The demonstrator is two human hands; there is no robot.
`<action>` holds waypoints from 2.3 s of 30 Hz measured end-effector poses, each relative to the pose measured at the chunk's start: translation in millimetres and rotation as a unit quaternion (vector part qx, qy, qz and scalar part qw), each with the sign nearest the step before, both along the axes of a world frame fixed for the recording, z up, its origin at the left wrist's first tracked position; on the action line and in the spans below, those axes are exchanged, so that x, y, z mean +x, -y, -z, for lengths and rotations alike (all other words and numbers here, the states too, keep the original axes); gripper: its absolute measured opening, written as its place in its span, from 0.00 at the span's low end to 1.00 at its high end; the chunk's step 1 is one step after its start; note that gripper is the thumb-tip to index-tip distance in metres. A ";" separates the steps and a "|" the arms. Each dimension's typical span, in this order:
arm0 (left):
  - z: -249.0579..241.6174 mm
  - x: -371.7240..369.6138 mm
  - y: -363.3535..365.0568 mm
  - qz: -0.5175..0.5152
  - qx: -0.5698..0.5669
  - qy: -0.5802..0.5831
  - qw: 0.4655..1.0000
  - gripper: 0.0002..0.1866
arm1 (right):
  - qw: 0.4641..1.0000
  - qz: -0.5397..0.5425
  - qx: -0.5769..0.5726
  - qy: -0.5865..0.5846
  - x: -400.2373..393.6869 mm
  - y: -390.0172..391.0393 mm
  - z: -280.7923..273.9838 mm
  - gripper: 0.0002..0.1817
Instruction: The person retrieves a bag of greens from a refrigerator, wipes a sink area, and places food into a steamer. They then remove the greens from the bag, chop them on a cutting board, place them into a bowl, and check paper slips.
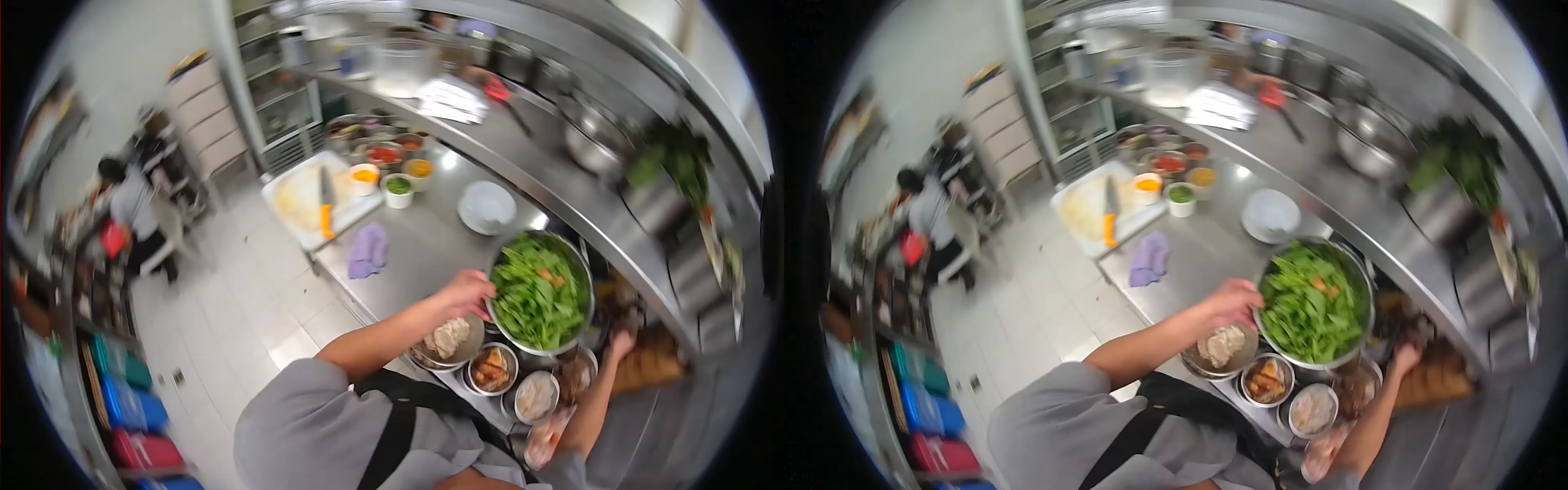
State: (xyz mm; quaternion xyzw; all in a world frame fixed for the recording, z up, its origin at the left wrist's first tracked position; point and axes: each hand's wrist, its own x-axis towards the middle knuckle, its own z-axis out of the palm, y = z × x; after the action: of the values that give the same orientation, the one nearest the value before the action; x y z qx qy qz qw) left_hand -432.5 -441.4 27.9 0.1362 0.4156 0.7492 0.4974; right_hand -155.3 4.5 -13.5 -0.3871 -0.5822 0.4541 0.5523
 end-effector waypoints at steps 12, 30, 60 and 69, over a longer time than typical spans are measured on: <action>7.6 1.6 -16.4 -0.002 -0.030 -0.050 0.998 0.08 | 0.991 0.118 -0.019 0.066 1.5 -20.1 30.8 0.12; 7.3 -35.4 -33.2 0.086 -0.013 -0.052 0.995 0.11 | 0.985 0.086 0.000 -0.147 3.6 54.3 18.6 0.08; 2.8 -18.3 -60.5 0.110 -0.084 -0.058 0.989 0.11 | 0.992 0.117 -0.019 -0.042 -5.7 85.1 12.1 0.09; -0.8 -18.9 -61.3 0.126 -0.080 -0.061 0.987 0.12 | 0.982 0.123 -0.097 -0.109 -9.2 80.7 15.6 0.09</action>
State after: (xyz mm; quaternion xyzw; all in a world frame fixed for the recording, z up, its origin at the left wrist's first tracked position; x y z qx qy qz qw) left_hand -451.3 -380.1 28.7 0.1927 0.4836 0.6351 0.5707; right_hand -164.5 -76.2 -29.2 -0.4557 -0.4195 0.4761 0.6242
